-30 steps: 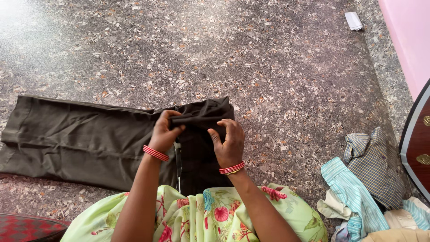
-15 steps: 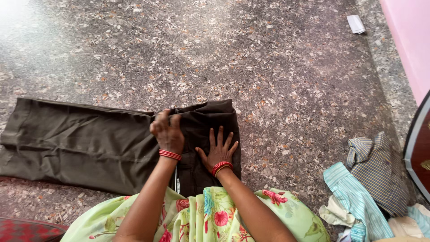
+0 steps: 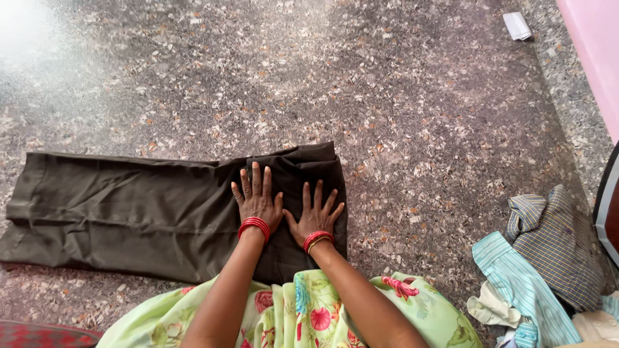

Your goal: The person folds a grey polo shirt and a pair of dark trousers on the floor and then places them inside a bag.

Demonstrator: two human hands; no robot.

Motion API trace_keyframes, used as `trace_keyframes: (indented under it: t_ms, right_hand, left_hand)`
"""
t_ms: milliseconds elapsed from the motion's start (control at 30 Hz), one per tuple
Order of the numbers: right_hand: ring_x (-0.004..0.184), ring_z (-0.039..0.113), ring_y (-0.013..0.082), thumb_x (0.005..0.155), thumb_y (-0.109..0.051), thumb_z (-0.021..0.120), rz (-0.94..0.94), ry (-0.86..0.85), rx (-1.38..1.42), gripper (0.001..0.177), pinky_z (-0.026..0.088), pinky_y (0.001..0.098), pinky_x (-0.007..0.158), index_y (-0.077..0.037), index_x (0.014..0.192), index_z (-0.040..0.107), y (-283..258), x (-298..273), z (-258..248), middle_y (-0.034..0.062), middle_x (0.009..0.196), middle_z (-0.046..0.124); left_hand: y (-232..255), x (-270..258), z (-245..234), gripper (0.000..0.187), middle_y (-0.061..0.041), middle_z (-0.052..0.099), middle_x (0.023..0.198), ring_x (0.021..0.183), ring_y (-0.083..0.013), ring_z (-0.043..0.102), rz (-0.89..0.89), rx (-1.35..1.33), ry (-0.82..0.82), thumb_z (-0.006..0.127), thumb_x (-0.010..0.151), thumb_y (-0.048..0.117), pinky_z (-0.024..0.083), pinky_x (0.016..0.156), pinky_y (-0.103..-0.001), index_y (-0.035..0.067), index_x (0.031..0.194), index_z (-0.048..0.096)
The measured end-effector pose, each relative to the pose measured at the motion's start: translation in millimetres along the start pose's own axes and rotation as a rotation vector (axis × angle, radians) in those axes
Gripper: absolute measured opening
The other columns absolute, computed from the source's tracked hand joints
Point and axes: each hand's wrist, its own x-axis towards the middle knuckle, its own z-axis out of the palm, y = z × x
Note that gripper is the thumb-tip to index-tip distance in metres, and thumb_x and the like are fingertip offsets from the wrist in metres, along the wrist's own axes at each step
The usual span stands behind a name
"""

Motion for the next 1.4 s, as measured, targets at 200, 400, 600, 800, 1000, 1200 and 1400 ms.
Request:
trace_keyframes:
  t_ms: [200,400,600,800,1000,1200,1400]
  right_hand:
    - [0.150,-0.002,0.0572,0.083,-0.058,0.064,-0.063,0.154,0.095,0.101,0.001,0.0779,0.112,-0.020,0.162,0.014,3,6,7,0.0212,0.168,-0.001]
    - [0.155,-0.002,0.0479,0.100,-0.051,0.049,-0.308,0.191,-0.246,0.072,0.000,0.0733,0.117,-0.034,0.165,0.024,19,65,6,0.0081,0.174,0.007]
    - [0.157,-0.007,0.0367,0.092,-0.080,0.026,-0.016,-0.045,-0.050,0.083,-0.005,0.0727,0.117,-0.036,0.163,0.018,34,110,3,0.0004,0.172,0.001]
    - [0.156,-0.011,0.0354,0.088,-0.083,0.031,-0.011,-0.173,-0.024,0.089,-0.007,0.0721,0.116,-0.037,0.163,0.014,29,135,-24,0.0004,0.172,-0.002]
    - [0.157,-0.005,0.0427,0.094,-0.078,0.031,0.038,-0.146,-0.033,0.086,-0.004,0.0725,0.117,-0.029,0.163,0.018,14,78,-36,0.0081,0.173,0.001]
    - [0.152,0.003,0.0501,0.093,-0.074,0.040,0.082,-0.035,-0.098,0.084,0.002,0.0758,0.113,-0.029,0.161,0.023,0,6,-8,0.0144,0.170,0.007]
    - [0.153,0.006,0.0493,0.092,-0.073,0.043,0.059,-0.028,-0.101,0.083,0.007,0.0755,0.114,-0.032,0.161,0.024,2,19,-8,0.0136,0.171,0.007]
  left_hand:
    - [2,13,-8,0.087,-0.011,0.003,0.172,0.158,-0.0354,-0.001,0.071,0.062,-0.064,0.053,0.093,0.050,0.000,0.125,-0.056,0.012,0.163,0.019]
    - [5,15,-15,0.090,-0.014,0.001,0.171,0.157,-0.0359,-0.002,0.047,0.102,-0.092,0.052,0.093,0.051,0.001,0.124,-0.054,0.007,0.163,0.015]
    - [5,29,-15,0.088,-0.012,0.001,0.172,0.158,-0.0337,-0.001,0.010,0.070,-0.088,0.049,0.095,0.054,0.002,0.125,-0.053,0.010,0.163,0.014]
    - [5,42,-10,0.087,-0.010,0.002,0.172,0.158,-0.0329,0.000,-0.007,0.052,-0.032,0.049,0.094,0.054,0.003,0.125,-0.054,0.012,0.163,0.016]
    - [2,48,-8,0.087,-0.010,0.002,0.172,0.158,-0.0329,0.000,-0.009,0.048,-0.050,0.048,0.094,0.054,0.002,0.125,-0.054,0.011,0.163,0.016]
    - [-6,49,7,0.080,-0.011,0.006,0.173,0.159,-0.0329,0.005,0.048,0.055,0.073,0.047,0.099,0.049,0.005,0.126,-0.053,0.011,0.164,0.020]
    - [-18,61,4,0.081,-0.008,0.006,0.172,0.158,-0.0292,0.005,0.039,-0.038,-0.092,0.050,0.095,0.046,0.006,0.127,-0.047,0.016,0.163,0.018]
